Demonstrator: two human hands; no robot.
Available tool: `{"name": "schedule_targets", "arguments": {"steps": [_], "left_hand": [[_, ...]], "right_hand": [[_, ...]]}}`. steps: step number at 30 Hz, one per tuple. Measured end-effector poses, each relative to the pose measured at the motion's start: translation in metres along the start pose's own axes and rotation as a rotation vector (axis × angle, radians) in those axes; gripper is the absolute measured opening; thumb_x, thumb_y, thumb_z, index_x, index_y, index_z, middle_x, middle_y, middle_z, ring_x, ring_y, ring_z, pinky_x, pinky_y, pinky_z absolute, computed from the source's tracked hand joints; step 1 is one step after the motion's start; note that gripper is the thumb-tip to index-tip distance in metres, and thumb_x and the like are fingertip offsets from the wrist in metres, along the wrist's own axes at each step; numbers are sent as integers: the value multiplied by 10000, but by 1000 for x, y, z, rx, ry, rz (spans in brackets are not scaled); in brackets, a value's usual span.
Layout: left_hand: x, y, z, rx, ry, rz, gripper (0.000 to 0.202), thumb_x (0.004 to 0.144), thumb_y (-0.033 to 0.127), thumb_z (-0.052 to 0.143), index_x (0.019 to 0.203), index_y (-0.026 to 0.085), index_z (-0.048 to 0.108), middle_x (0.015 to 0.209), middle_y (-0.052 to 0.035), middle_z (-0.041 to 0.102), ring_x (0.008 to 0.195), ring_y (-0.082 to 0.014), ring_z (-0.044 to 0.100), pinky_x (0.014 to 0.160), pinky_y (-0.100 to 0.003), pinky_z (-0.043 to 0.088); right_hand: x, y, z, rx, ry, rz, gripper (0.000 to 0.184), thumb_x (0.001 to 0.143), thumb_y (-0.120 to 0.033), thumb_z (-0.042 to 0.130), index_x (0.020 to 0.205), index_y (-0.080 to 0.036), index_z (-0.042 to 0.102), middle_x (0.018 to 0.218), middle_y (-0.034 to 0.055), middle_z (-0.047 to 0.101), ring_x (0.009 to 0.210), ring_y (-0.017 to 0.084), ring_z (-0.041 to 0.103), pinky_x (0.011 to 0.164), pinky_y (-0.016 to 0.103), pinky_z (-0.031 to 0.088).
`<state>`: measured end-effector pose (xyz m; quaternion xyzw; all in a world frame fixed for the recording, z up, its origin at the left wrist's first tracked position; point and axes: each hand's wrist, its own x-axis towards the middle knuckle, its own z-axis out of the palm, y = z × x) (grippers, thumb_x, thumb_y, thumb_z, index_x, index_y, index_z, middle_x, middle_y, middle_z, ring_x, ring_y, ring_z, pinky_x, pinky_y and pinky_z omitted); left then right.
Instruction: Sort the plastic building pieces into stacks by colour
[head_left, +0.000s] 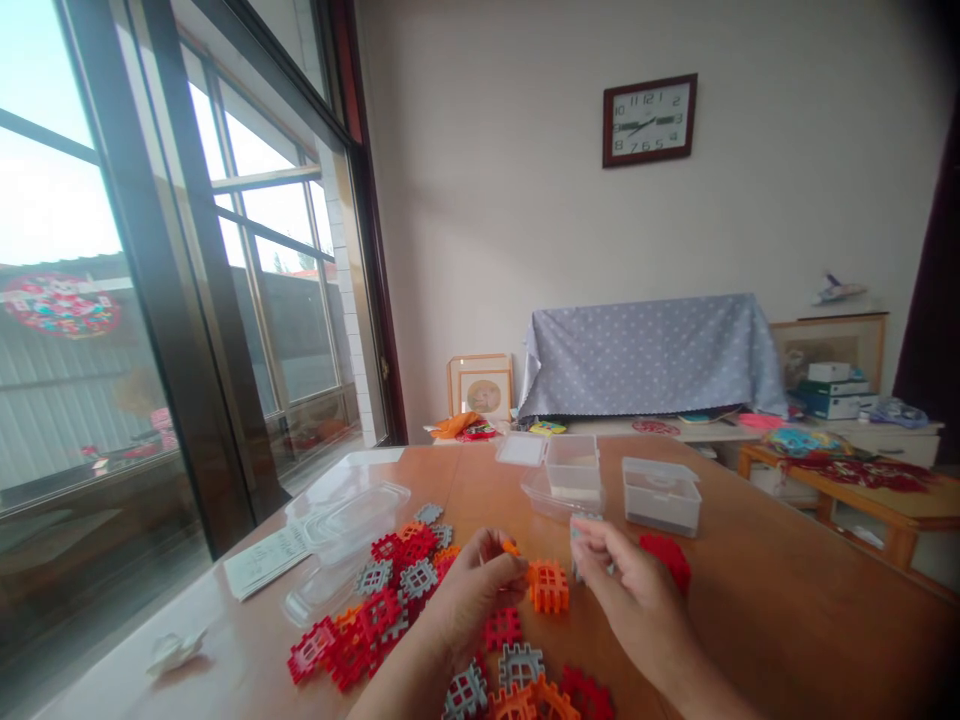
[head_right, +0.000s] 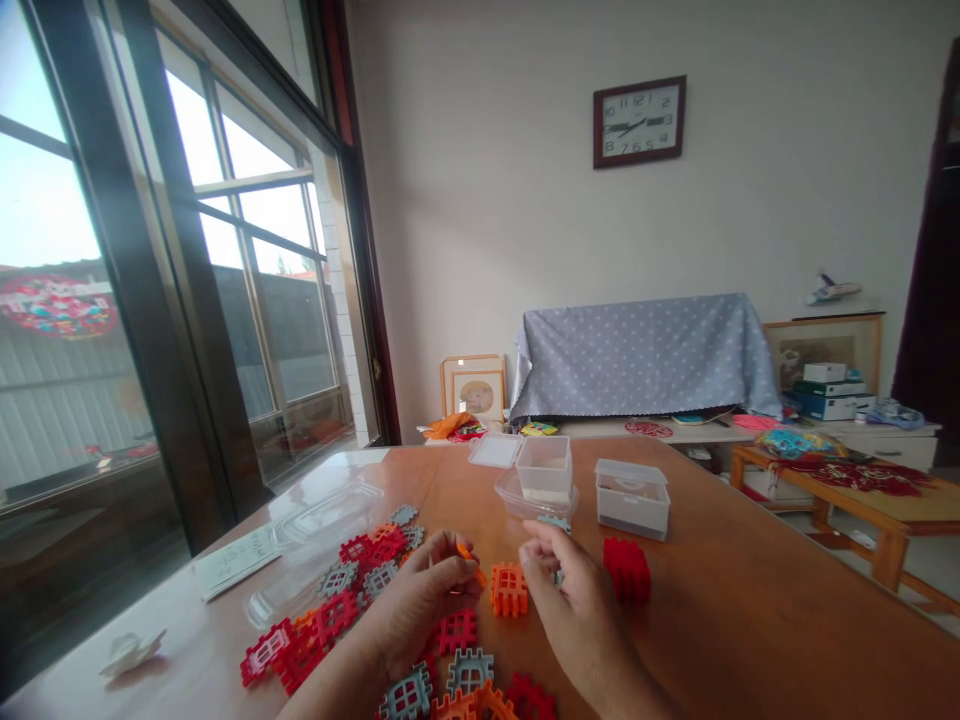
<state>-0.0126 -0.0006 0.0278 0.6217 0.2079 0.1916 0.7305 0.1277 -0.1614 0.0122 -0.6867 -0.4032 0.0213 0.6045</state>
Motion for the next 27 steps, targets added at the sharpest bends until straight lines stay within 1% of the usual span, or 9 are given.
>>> {"name": "schedule_targets", "arguments": {"steps": [4,9,12,14,16,18,20,23,27], "left_hand": [[10,-4,-18,436,134,18,230,750,331,663,916,222,546,823,19,616,760,-144,581,668,-242,441],[22,-16,-31,933,225,39,199,760,352,656,863,228,538,796,15,637,775,-177,584,627,-262,383],[26,-23,-35,1073,232,24,209,781,402,641,854,236,537,784,12,656,755,-186,597,601,-277,337],[27,-27,-37,1112,233,18,216,787,420,637,859,241,541,775,16,661,739,-185,594,598,-282,320],[28,-29,-38,1113,229,20,217,789,421,638,873,241,551,773,19,664,736,-183,591,605,-280,320],[29,-29,-38,1062,222,32,224,789,413,642,899,234,564,788,18,666,750,-180,588,618,-271,334],[29,-30,-38,982,213,53,241,786,406,646,920,219,574,803,14,663,765,-177,583,631,-261,352],[29,-31,-38,886,204,86,254,780,405,649,918,203,583,797,14,643,756,-171,565,635,-256,361],[30,-34,-37,816,187,112,245,779,397,643,908,196,588,778,23,614,730,-158,538,622,-255,351]], "right_hand": [[11,-1,-20,57,153,170,551,876,-633,585,1172,-180,692,926,70,769,808,241,730,733,316,553],[18,2,-36,18,256,205,532,854,-618,582,1142,-187,703,929,74,769,778,242,724,712,328,522],[21,6,-45,-16,270,222,510,858,-598,569,1132,-191,706,931,71,768,774,240,718,703,328,522],[23,11,-51,-96,219,189,463,873,-562,563,1121,-201,712,932,63,763,807,241,710,725,330,521],[24,15,-57,-218,124,110,393,883,-499,569,1115,-219,718,979,57,758,898,247,698,791,338,516],[24,18,-60,-345,25,10,326,875,-423,585,1111,-247,725,1059,51,745,1015,256,674,886,352,498],[23,17,-62,-449,-57,-56,294,858,-365,600,1107,-275,727,1110,44,725,1058,255,656,932,360,479],[20,14,-61,-551,-153,-54,231,850,-338,617,1051,-291,722,1060,31,707,953,234,659,863,343,482],[18,12,-56,-612,-194,-60,100,864,-312,614,918,-279,692,931,2,699,876,217,623,763,309,449]]}}
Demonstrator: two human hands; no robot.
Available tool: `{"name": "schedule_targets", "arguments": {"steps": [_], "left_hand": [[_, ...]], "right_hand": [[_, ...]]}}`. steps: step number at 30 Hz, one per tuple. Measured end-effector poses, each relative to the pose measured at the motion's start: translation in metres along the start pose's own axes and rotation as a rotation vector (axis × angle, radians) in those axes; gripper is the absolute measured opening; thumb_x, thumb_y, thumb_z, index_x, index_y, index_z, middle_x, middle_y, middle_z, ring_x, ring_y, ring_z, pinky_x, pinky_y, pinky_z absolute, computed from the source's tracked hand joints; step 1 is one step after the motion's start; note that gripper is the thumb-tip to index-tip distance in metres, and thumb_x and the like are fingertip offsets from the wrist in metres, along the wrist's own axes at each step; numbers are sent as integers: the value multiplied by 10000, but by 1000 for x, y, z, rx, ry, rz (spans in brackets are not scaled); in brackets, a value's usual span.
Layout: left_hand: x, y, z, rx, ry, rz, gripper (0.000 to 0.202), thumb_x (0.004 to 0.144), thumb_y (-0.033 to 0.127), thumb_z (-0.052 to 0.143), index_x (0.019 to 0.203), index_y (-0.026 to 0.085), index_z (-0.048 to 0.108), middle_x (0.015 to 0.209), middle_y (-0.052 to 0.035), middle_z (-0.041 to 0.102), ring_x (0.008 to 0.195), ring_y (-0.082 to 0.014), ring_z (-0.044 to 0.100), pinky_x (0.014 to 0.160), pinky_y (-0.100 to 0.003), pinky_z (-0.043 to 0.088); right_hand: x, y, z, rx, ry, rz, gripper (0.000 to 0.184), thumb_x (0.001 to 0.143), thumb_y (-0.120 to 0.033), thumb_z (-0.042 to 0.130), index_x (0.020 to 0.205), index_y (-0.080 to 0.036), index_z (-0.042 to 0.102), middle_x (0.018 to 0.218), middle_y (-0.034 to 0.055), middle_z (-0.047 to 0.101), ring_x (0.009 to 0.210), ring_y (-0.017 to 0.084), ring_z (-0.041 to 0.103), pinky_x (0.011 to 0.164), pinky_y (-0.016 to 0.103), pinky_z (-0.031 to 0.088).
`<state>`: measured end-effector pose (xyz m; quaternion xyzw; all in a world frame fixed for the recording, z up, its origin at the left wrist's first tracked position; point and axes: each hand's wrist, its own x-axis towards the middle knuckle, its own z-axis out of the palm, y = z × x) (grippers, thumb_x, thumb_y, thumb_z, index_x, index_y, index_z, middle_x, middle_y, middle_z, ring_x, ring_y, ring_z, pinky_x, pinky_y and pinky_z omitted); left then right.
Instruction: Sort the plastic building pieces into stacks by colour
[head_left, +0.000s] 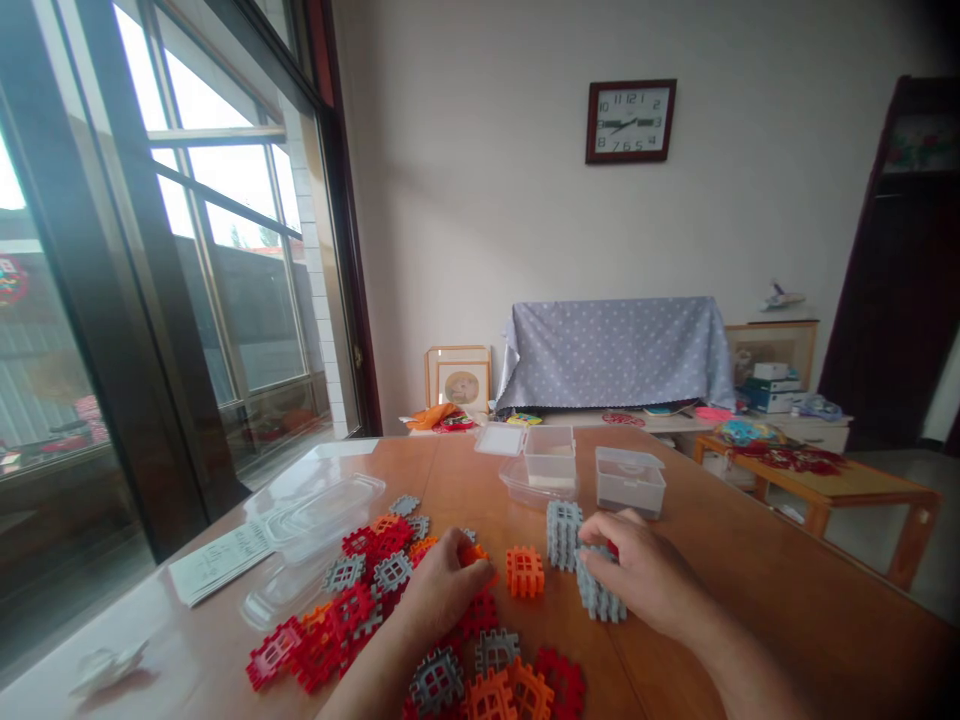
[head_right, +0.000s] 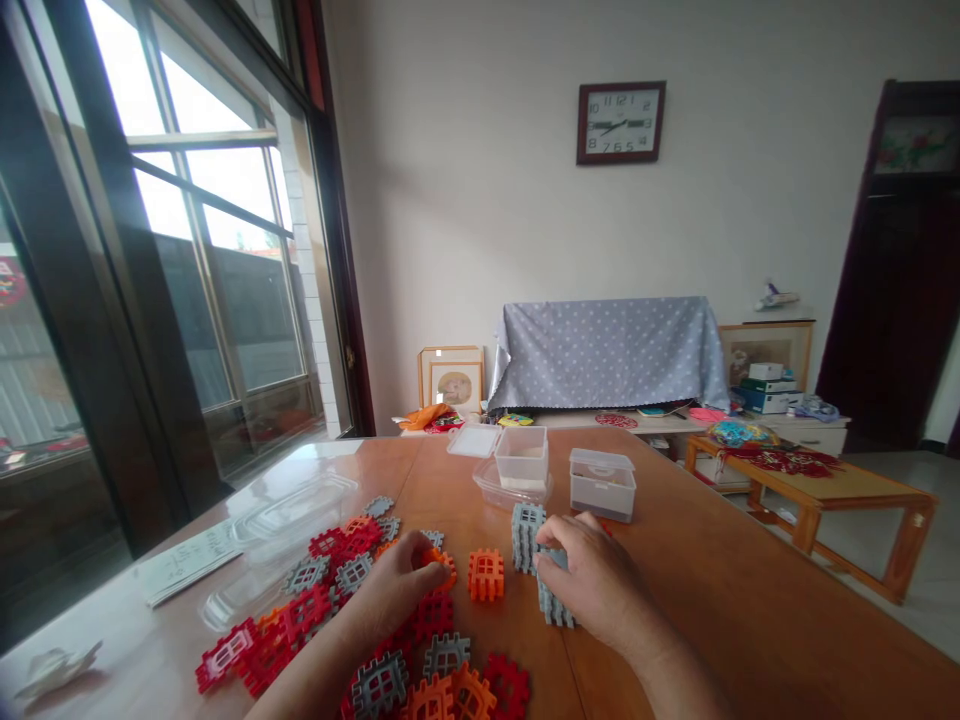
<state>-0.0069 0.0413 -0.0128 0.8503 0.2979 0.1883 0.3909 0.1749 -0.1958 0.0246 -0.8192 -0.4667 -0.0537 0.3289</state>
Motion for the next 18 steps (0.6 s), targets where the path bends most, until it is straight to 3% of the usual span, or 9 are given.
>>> {"name": "schedule_targets", "arguments": {"steps": [6,18], "left_hand": [[2,-2,3,-38,-6,7,238,775,386,646,896,190,587,768,27,596,720,-150,524,611,-255,331],[-2,4,1,-53,-7,-13,260,765,411,674,888,200,587,773,26,591,735,-162,529,619,-265,326]], "right_hand": [[2,-1,9,-103,25,-39,108,878,-240,579,797,-263,646,851,-16,691,912,226,576,767,309,400],[1,-4,12,-142,55,-17,26,842,-236,638,826,-256,633,891,6,693,930,236,580,771,314,409]]}}
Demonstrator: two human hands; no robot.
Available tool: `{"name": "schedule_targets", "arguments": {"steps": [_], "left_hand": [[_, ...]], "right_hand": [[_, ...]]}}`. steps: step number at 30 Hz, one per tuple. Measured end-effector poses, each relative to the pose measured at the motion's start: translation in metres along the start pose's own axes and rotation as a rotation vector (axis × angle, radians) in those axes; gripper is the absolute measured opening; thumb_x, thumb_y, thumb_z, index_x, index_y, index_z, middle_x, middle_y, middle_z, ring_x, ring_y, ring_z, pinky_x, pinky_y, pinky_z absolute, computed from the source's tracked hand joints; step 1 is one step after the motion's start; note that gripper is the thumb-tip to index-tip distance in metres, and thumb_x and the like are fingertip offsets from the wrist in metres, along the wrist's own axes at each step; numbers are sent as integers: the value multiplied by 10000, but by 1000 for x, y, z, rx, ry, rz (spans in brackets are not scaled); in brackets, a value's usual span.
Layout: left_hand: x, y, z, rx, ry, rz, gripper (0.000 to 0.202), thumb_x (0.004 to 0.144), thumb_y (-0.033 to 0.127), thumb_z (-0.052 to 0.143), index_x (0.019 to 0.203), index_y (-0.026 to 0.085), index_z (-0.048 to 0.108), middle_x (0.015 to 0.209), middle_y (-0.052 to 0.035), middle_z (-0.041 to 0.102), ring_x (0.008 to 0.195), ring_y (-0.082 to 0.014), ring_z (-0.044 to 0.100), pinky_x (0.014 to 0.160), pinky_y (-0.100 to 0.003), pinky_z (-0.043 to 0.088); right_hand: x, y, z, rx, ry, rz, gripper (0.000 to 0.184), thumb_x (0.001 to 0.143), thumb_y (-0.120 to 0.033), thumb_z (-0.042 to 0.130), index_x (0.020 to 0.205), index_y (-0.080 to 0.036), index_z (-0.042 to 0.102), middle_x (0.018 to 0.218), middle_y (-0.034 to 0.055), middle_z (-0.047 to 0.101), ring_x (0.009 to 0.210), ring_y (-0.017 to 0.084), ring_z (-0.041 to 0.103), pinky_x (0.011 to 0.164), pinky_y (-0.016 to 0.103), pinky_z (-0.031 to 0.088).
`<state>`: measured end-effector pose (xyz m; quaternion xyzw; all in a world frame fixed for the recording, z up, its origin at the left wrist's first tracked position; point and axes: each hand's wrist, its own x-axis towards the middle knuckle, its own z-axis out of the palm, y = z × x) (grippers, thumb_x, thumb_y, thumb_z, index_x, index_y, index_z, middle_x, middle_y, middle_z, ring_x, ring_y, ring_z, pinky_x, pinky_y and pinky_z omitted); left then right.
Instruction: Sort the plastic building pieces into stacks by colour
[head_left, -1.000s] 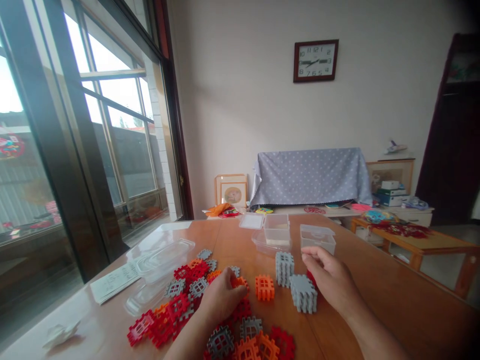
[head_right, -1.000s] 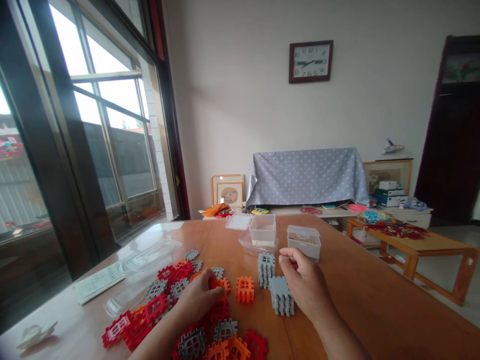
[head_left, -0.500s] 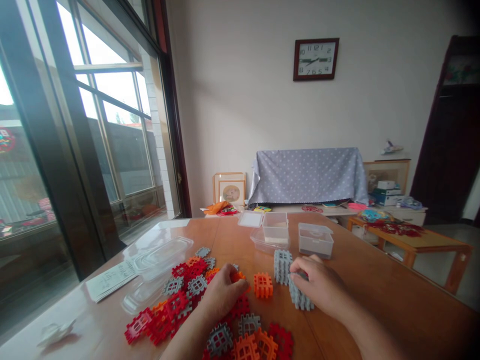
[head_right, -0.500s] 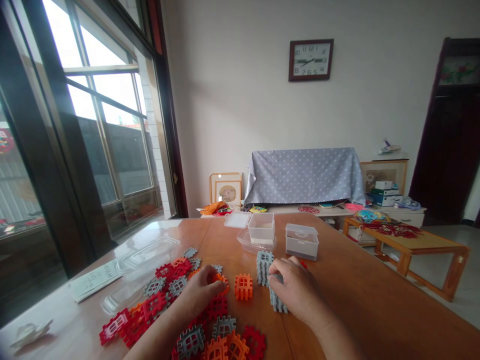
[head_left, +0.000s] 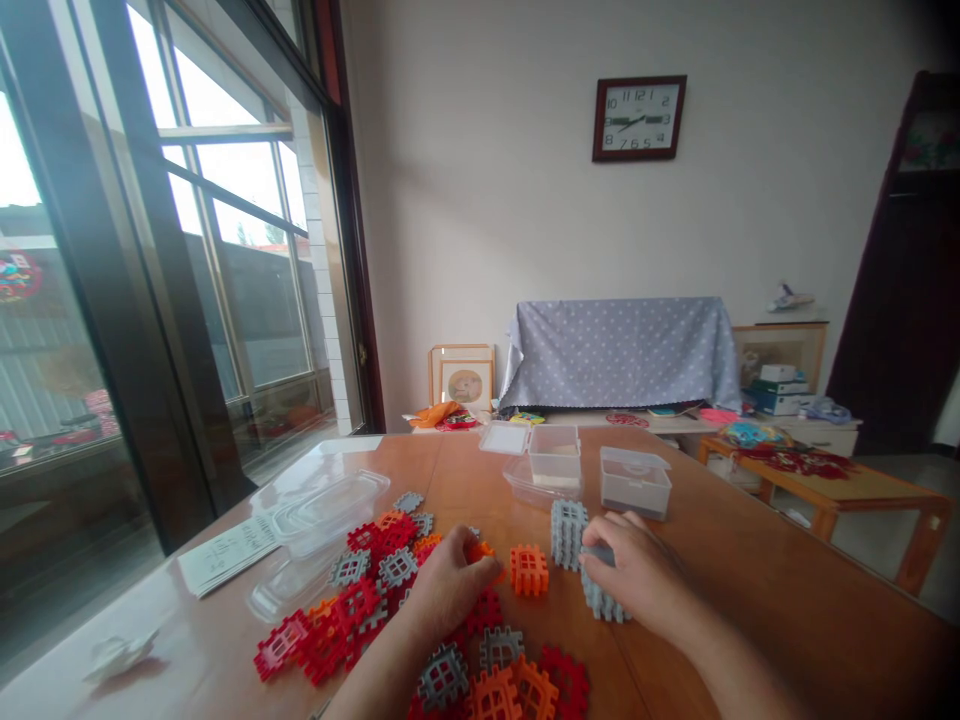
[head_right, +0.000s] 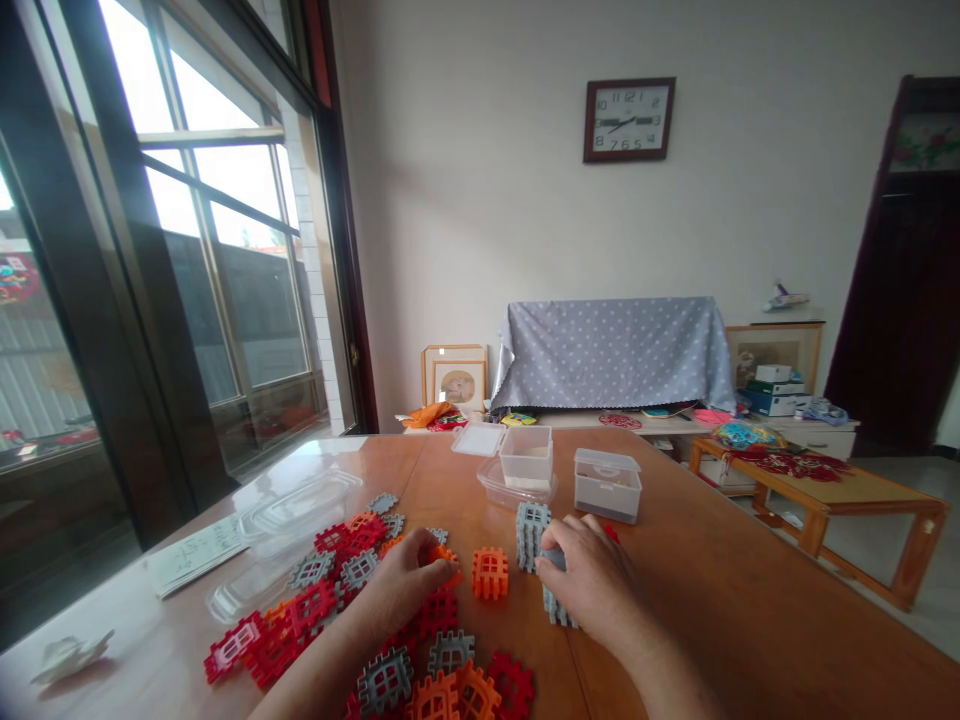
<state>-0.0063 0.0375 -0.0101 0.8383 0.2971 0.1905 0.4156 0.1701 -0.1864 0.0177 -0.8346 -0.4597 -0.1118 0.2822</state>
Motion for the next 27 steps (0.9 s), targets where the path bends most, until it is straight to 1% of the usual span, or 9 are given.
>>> {"name": "schedule_targets", "arguments": {"steps": [5,9,11,13,15,20,22,24,27], "left_hand": [[-6,15,-3,-125,-16,-28,299,746,424,702,880,190,573,763,31,552,738,-159,508,639,-269,351],[-11,26,-5,-302,-58,-59,356,732,457,743,883,189,565,774,29,559,742,-156,518,662,-269,369],[-14,28,-5,-421,-94,-69,383,724,481,765,877,193,562,776,26,575,741,-156,536,667,-266,375],[-16,29,-4,-555,-144,-90,412,716,508,783,885,198,571,773,23,589,733,-153,550,680,-265,393],[-18,30,-3,-659,-202,-114,439,700,530,803,895,200,588,765,19,601,724,-152,564,694,-267,414],[-22,34,-2,-704,-296,-116,468,715,584,793,876,193,591,749,11,612,691,-144,572,685,-268,430],[-23,35,-2,-678,-284,-62,410,766,530,761,919,187,598,818,-2,631,726,-139,578,710,-266,442],[-24,36,-4,-626,-279,28,350,796,399,729,1046,188,605,921,-16,644,771,-130,576,727,-255,448],[-25,36,-5,-513,-295,149,502,764,223,682,1250,210,557,1104,-55,624,787,-118,552,660,-226,439]], "right_hand": [[6,4,-2,66,74,-24,118,894,-341,603,825,-252,639,893,29,705,910,248,612,758,330,438],[-1,-19,2,310,174,-86,245,978,-406,496,872,-248,650,842,32,699,840,222,645,768,319,488],[-9,-38,10,436,148,-80,243,983,-420,503,1043,-246,662,894,39,726,816,213,671,761,312,519],[-18,-55,22,496,65,-51,339,979,-430,522,1243,-245,625,1045,74,754,803,211,699,758,323,545],[-24,-69,36,544,4,-23,429,961,-416,557,1355,-246,575,1133,97,751,828,221,717,780,344,559],[-24,-79,59,822,-37,22,306,986,-427,527,1174,-226,659,895,58,748,784,222,701,679,307,554],[-21,-77,61,939,-32,90,339,977,-455,543,1193,-218,651,894,57,742,754,218,687,638,305,557],[-18,-73,59,1009,-6,150,391,965,-480,557,1244,-217,635,948,64,746,728,205,670,622,305,556],[-15,-69,54,1017,19,198,433,952,-516,552,1254,-220,642,963,53,738,652,171,626,611,297,537]]}}
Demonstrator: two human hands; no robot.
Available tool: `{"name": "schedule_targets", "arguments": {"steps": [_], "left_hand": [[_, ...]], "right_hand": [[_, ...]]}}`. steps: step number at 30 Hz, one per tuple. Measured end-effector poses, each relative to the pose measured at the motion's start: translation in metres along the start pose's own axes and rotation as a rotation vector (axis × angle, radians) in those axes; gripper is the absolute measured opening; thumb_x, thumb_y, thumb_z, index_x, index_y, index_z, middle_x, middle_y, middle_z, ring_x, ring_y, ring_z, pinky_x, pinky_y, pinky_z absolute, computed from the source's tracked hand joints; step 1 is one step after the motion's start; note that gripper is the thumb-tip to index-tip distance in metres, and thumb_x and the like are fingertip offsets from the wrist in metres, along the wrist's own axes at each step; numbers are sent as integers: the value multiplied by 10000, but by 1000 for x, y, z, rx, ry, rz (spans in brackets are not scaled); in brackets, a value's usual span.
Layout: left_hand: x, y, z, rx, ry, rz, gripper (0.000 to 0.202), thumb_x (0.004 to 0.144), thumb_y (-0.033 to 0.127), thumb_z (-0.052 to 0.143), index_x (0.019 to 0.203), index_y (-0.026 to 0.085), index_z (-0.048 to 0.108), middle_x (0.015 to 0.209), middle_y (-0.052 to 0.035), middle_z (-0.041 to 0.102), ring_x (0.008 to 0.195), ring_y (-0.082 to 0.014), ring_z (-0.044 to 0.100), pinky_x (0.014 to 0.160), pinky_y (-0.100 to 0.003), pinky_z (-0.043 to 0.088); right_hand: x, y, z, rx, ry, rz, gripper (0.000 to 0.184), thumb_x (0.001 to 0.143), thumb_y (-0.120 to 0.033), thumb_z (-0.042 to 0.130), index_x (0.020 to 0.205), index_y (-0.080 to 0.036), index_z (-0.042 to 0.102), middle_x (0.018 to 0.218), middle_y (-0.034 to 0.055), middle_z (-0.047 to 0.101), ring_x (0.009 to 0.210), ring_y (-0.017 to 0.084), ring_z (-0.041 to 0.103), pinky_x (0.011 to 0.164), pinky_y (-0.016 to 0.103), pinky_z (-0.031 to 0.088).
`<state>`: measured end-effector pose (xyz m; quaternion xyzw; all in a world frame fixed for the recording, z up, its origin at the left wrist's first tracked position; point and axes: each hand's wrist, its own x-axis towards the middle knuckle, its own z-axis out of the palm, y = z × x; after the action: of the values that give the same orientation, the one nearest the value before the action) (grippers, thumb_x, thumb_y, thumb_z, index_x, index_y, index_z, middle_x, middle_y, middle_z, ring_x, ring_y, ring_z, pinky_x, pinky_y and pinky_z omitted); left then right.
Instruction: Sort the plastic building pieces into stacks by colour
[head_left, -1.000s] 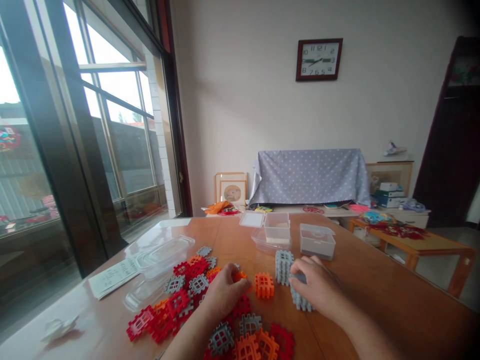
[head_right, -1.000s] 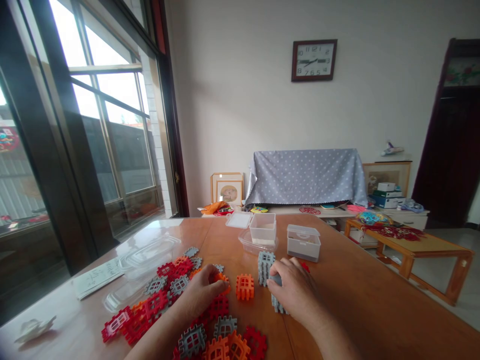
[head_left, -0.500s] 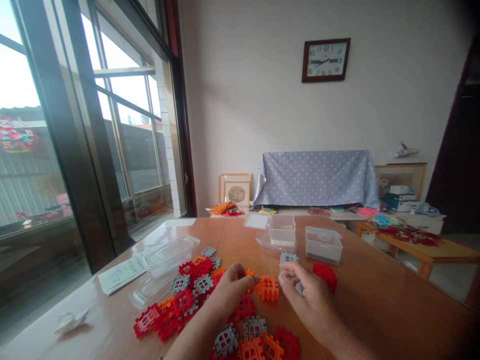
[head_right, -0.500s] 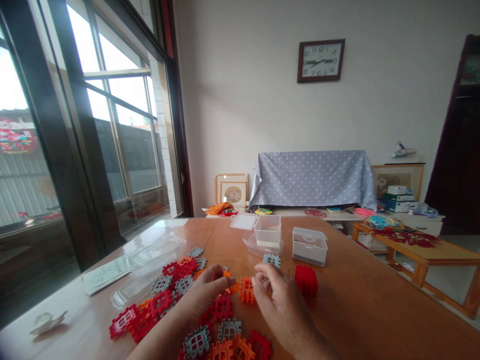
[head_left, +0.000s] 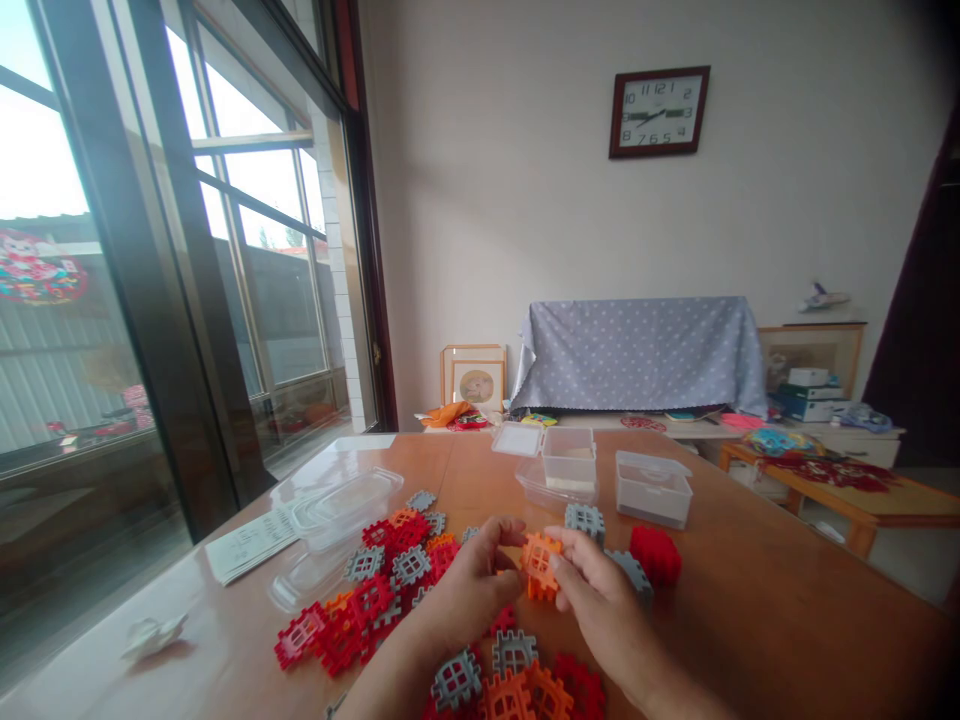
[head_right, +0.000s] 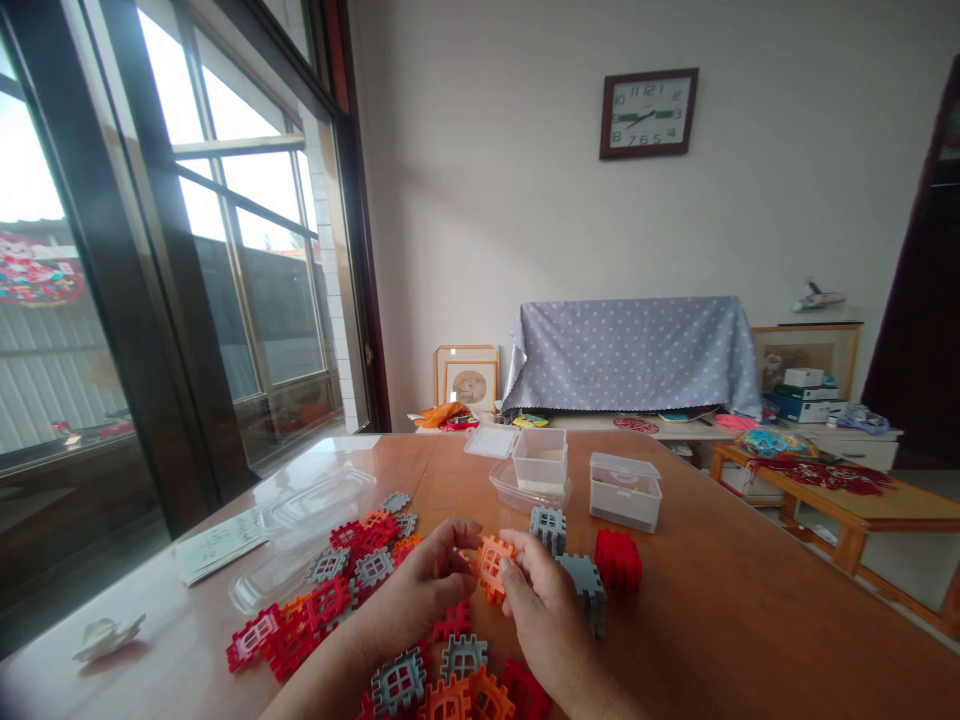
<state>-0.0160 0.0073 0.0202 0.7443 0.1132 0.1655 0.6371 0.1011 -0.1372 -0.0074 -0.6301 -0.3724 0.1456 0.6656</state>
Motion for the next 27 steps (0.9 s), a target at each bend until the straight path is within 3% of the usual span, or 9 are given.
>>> {"name": "schedule_targets", "arguments": {"steps": [3,7,9,13,16,21,27], "left_hand": [[0,0,1,96,-40,60,572,749,167,658,1306,205,534,1181,-88,597,822,-133,551,620,-218,445],[1,-5,2,180,-55,117,478,781,164,651,1251,180,566,1033,-60,628,845,-154,564,676,-240,467],[4,-9,1,215,-21,130,457,778,167,665,1227,175,578,1010,-50,624,858,-158,565,705,-248,470],[12,-18,-3,280,127,99,481,778,203,680,1247,166,577,1027,-61,627,900,-176,579,764,-270,476],[16,-23,-7,468,196,65,446,760,224,696,1199,182,624,1086,-81,669,974,-215,602,844,-306,465],[21,-27,-4,795,221,31,402,733,286,713,1133,245,689,1144,-64,719,1117,-292,584,928,-358,399],[24,-24,5,924,169,-11,378,752,336,690,1126,281,695,1177,-52,727,1157,-318,548,951,-406,336]], "right_hand": [[2,1,-3,9,5,46,467,938,-549,543,1248,-217,647,923,35,710,615,154,601,584,280,512],[3,8,-3,-8,-18,88,510,962,-570,502,1317,-216,599,844,14,683,584,154,592,504,248,439],[3,9,-6,-103,0,36,533,979,-566,494,1367,-208,565,781,4,668,592,169,597,518,257,446],[3,0,-17,-349,191,-248,527,983,-546,528,1378,-198,566,868,45,687,628,173,594,598,290,495],[1,-12,-24,-393,284,-363,472,1003,-516,513,1345,-200,588,882,60,685,667,179,603,646,299,517],[-3,-23,-27,-382,308,-364,403,1006,-493,517,1274,-211,624,895,62,680,746,198,625,703,311,535],[-3,-24,-27,-381,337,-374,405,998,-516,514,1238,-219,649,937,77,702,795,218,647,736,323,548]]}}
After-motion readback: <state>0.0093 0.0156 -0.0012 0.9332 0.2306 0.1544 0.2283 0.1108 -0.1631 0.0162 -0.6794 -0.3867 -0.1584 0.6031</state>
